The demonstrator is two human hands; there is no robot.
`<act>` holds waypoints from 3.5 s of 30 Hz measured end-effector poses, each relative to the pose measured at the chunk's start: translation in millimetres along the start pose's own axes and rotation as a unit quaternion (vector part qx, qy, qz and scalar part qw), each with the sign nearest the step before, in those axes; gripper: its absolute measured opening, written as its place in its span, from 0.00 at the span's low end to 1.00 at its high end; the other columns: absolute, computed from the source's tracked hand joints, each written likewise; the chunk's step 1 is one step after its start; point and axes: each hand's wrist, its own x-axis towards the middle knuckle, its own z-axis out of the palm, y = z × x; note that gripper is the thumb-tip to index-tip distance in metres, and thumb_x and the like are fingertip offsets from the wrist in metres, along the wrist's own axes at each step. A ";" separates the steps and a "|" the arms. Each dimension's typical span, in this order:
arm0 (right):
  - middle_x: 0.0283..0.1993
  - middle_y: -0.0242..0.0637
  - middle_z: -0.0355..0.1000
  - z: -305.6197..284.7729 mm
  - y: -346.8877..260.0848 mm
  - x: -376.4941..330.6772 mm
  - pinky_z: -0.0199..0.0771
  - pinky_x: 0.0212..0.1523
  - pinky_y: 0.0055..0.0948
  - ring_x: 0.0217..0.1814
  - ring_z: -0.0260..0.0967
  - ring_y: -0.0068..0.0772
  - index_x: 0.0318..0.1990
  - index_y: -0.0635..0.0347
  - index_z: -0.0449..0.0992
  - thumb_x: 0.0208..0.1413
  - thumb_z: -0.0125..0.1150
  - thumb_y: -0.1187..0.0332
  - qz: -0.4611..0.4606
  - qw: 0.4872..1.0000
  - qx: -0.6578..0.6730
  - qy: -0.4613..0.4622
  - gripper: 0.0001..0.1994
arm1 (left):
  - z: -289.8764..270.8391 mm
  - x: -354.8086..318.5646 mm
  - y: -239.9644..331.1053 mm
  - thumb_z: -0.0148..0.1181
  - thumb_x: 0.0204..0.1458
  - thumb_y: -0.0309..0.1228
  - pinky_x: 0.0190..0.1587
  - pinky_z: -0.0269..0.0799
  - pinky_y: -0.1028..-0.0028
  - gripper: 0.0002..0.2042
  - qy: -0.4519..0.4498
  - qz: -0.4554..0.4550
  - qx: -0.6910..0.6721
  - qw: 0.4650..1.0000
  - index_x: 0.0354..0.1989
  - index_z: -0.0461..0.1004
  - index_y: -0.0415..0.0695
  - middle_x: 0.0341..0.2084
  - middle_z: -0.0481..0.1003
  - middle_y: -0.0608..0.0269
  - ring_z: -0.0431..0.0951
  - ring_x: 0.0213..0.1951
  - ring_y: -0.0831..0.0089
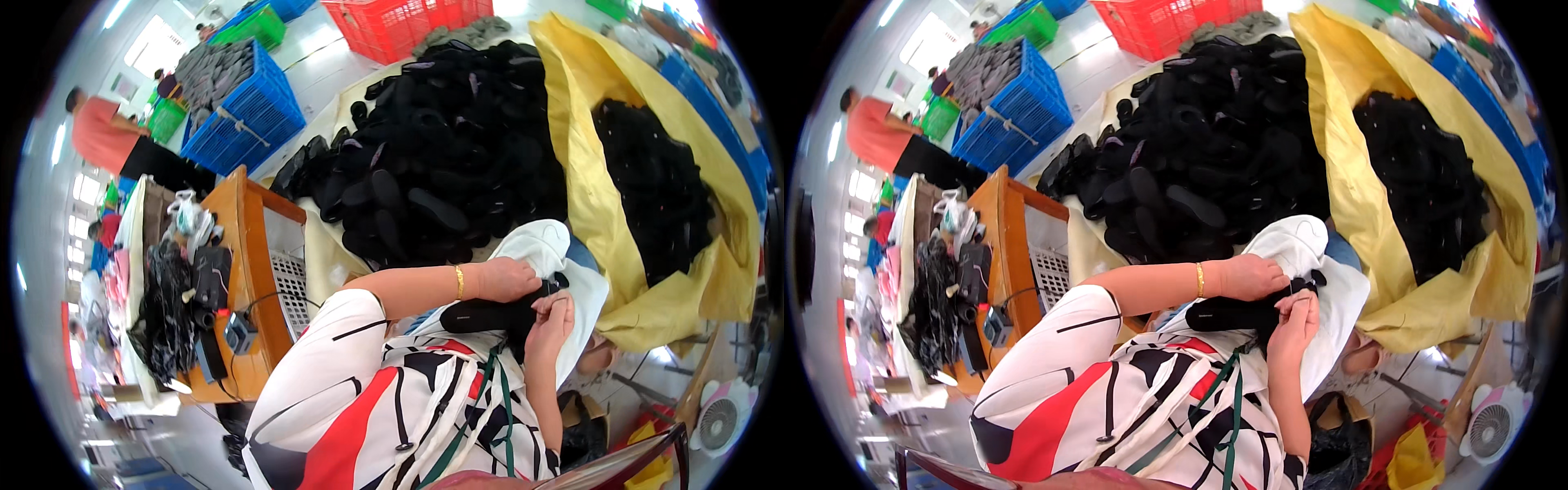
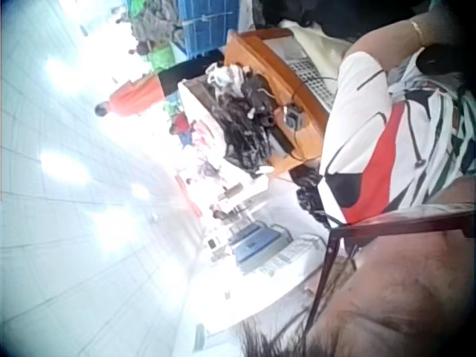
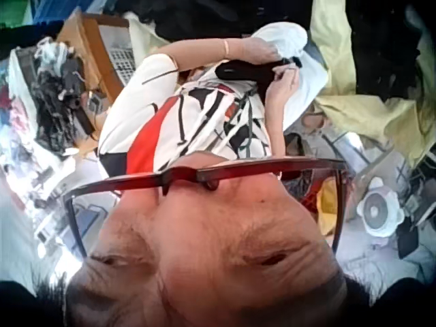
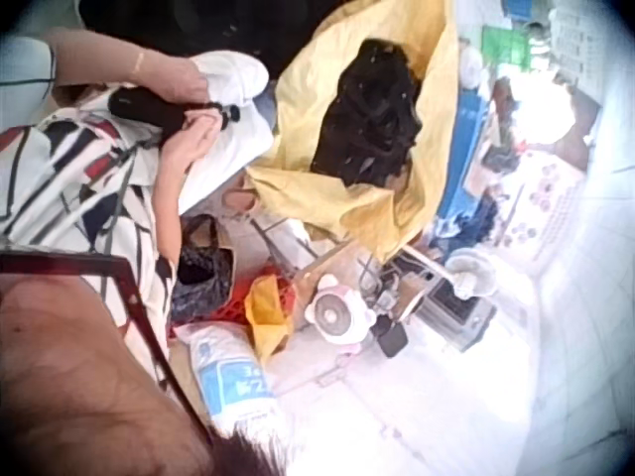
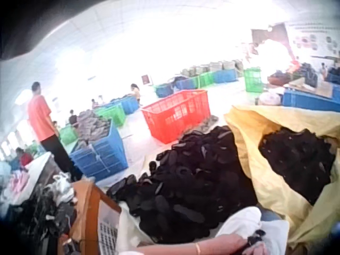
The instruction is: The person sits on the floor and hand-sews black socks using a needle and thread. They pick up socks from a nearby pile, stitch the fabric, and place the finished items on their lap.
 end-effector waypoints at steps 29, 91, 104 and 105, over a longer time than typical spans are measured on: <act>0.30 0.37 0.72 -65.9 -99.3 -50.3 0.76 0.40 0.39 0.32 0.70 0.42 0.37 0.60 0.75 0.44 0.68 0.77 -0.428 0.714 -0.553 -0.020 0.11 | -34.5 33.7 85.6 0.59 0.51 0.51 0.33 0.74 0.64 0.25 -0.143 -0.304 -0.269 0.903 0.21 0.79 0.36 0.19 0.77 0.50 0.78 0.24 0.55; 0.33 0.41 0.69 -467.4 -162.4 -222.2 0.77 0.35 0.32 0.33 0.68 0.37 0.30 0.68 0.69 0.52 0.52 0.74 -0.259 0.608 -0.045 0.749 0.05 | 20.6 -30.8 26.0 0.60 0.59 0.34 0.19 0.63 0.81 0.07 -0.071 -0.378 -0.706 0.595 0.34 0.71 0.45 0.23 0.74 0.68 0.68 0.18 0.83; 0.25 0.34 0.65 -436.6 -169.2 -212.5 0.78 0.33 0.27 0.25 0.64 0.28 0.24 0.62 0.66 0.55 0.54 0.72 -0.272 0.651 -0.176 0.686 0.09 | 5.6 -1.7 48.7 0.66 0.47 0.39 0.43 0.73 0.63 0.13 -0.063 -0.157 -0.191 0.967 0.33 0.81 0.41 0.34 0.79 0.53 0.77 0.39 0.53; 0.25 0.34 0.65 -436.0 -174.6 -213.9 0.78 0.33 0.27 0.25 0.64 0.27 0.24 0.62 0.66 0.56 0.54 0.71 -0.274 0.662 -0.195 0.670 0.09 | 2.8 2.6 46.8 0.67 0.45 0.38 0.43 0.73 0.64 0.13 -0.085 -0.160 -0.182 0.966 0.31 0.81 0.40 0.34 0.78 0.53 0.77 0.39 0.53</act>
